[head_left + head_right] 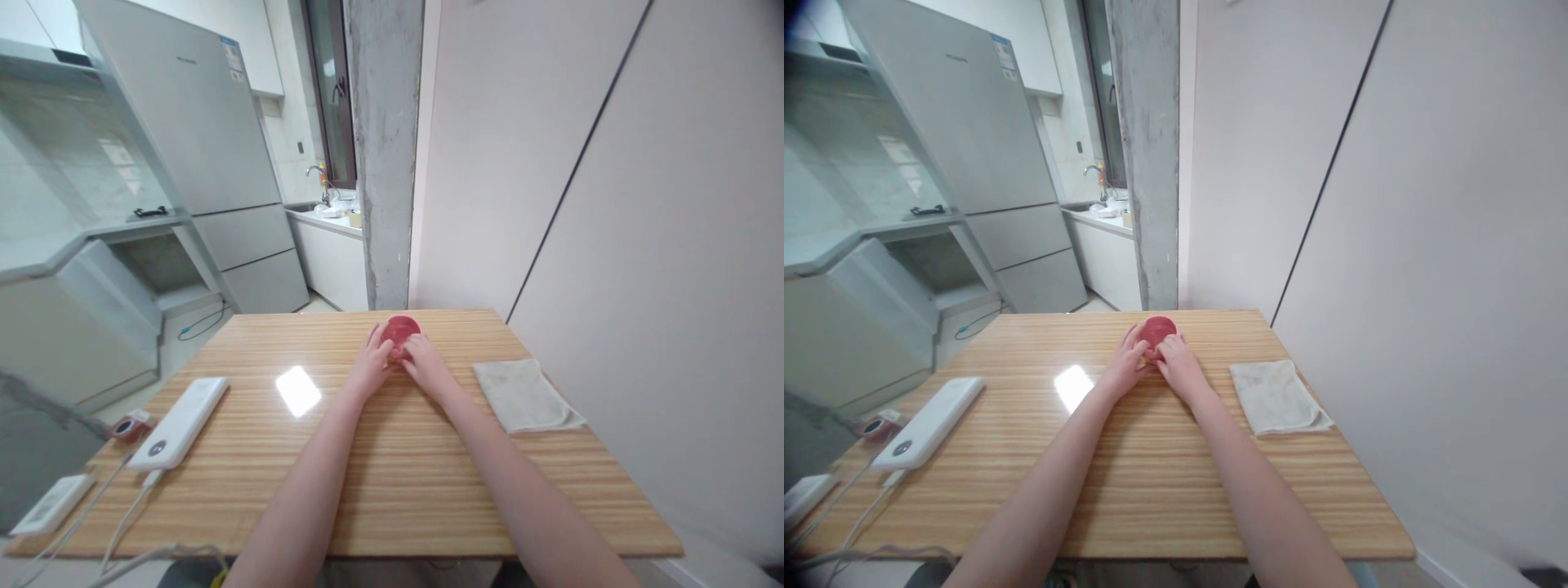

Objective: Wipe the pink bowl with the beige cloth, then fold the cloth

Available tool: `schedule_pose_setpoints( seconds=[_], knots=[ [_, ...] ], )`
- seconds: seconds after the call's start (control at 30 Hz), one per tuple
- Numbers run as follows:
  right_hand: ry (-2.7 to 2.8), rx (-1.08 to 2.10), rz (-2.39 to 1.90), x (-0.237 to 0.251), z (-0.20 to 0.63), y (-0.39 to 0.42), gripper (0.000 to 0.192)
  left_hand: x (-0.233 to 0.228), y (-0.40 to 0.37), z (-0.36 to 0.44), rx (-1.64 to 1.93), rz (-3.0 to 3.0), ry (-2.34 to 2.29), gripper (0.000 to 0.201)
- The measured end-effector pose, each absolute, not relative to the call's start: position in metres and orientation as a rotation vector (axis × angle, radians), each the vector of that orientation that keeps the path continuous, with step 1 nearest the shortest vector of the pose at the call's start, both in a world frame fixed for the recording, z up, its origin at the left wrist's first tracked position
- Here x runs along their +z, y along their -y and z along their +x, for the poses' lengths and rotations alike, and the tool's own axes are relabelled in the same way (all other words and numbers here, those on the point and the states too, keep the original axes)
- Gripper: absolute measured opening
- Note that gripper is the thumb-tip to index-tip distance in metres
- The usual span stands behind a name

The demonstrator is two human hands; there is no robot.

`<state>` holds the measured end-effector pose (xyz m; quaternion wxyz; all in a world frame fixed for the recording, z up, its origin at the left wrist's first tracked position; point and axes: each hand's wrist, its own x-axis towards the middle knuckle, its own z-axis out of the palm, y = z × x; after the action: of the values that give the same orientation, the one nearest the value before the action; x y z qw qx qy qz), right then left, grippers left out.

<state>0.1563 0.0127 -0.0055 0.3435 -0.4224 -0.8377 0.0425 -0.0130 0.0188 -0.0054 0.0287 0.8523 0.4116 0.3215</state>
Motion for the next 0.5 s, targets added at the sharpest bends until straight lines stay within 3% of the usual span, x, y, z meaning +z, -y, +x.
schedule_pose_setpoints(
  seconds=[0.1,0.23,0.37,0.5],
  knots=[
    [2.176,0.164,-1.02,-0.008,0.154,-0.01,0.014,-0.004,-0.022,-0.018,0.928,2.656,-1.209,0.014],
    [1.982,0.21,-1.128,-0.017,0.163,-0.013,0.045,0.002,-0.022,-0.038,1.005,2.48,-1.536,0.018],
    [1.912,0.248,-1.286,-0.03,0.171,-0.02,0.031,0.01,-0.022,-0.073,1.202,2.193,-1.964,0.014],
    [1.892,0.273,-1.327,-0.037,0.172,-0.024,0.024,0.008,-0.022,-0.1,1.251,1.704,-2.524,0.023]
  ],
)
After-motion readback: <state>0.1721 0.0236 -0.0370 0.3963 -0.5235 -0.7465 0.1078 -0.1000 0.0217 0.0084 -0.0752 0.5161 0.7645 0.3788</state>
